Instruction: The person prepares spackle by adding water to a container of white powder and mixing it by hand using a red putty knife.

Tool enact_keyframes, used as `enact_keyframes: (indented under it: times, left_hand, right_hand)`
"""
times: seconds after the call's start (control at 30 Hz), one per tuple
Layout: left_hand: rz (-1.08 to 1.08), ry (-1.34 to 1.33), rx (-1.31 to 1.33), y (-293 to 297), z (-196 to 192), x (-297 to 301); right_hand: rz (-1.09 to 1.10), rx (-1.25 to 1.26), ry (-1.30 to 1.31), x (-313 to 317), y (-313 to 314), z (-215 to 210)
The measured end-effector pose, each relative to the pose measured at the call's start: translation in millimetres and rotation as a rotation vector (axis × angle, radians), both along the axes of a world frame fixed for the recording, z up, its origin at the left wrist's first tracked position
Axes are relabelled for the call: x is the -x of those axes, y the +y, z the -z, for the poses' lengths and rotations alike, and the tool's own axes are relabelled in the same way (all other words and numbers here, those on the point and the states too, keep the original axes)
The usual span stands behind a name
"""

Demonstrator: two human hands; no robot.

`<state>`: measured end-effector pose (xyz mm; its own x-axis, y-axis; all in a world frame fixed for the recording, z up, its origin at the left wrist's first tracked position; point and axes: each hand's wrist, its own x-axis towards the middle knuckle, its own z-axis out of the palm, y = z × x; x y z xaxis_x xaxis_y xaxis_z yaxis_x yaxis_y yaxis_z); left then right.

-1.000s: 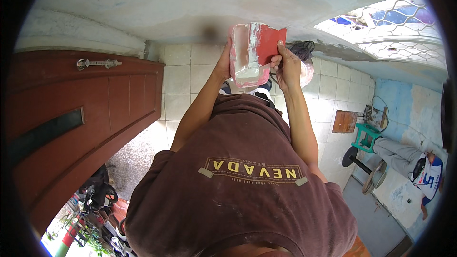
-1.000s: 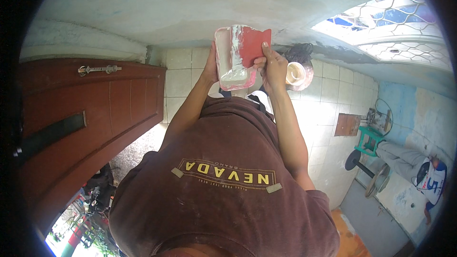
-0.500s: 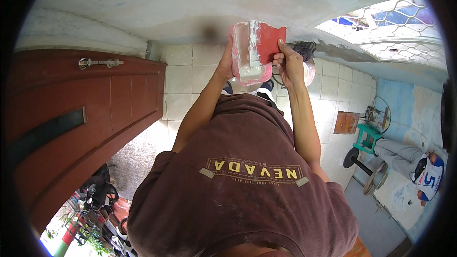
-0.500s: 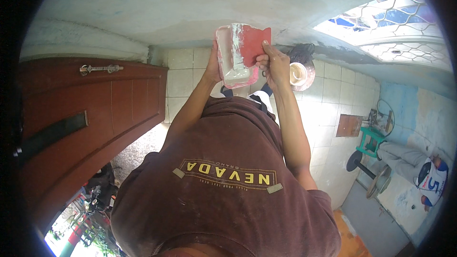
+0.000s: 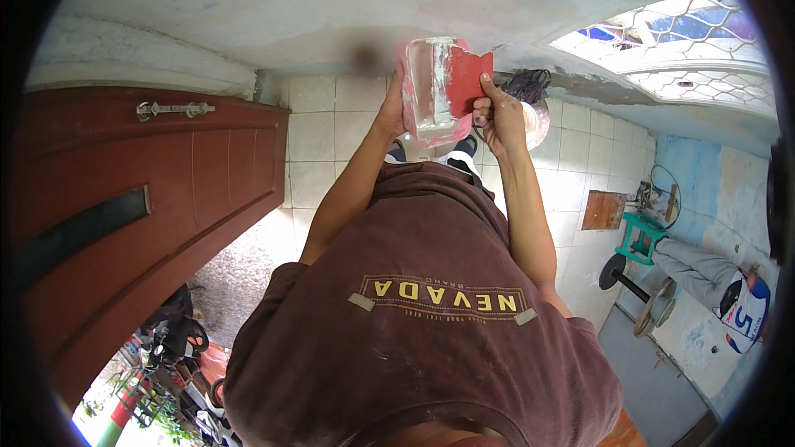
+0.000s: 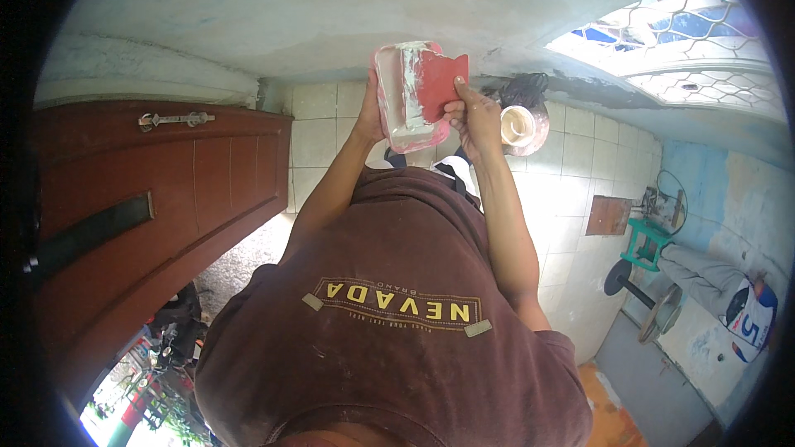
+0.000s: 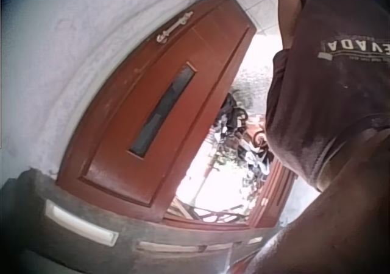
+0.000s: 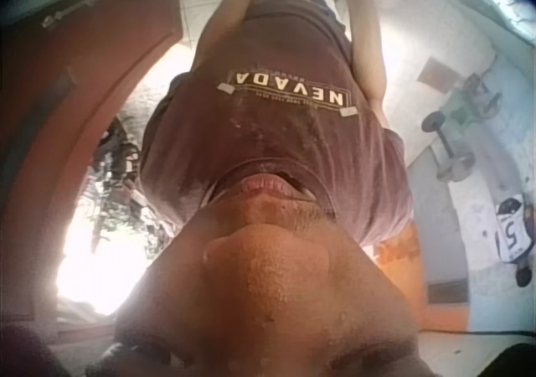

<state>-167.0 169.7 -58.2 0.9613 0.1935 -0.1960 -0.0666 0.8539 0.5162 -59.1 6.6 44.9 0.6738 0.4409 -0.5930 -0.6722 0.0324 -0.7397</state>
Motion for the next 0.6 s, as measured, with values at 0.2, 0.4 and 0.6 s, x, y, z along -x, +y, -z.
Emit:
enact_keyframes:
  times: [0.2, 0.4, 0.6]
  left_hand:
    - [0.021, 0.030, 0.027, 5.0, 20.4, 2.8]
    - [0.045, 0.034, -0.009, 2.9, 21.3, 2.1]
    - [0.053, 0.000, -0.020, 1.2, 17.5, 0.8]
  right_hand:
    - [0.032, -0.070, 0.074, -9.7, -6.2, 9.7]
    - [0.081, -0.115, 0.085, -9.4, -7.7, 14.3]
    - [0.119, -0.119, 0.063, -5.1, -4.5, 10.3]
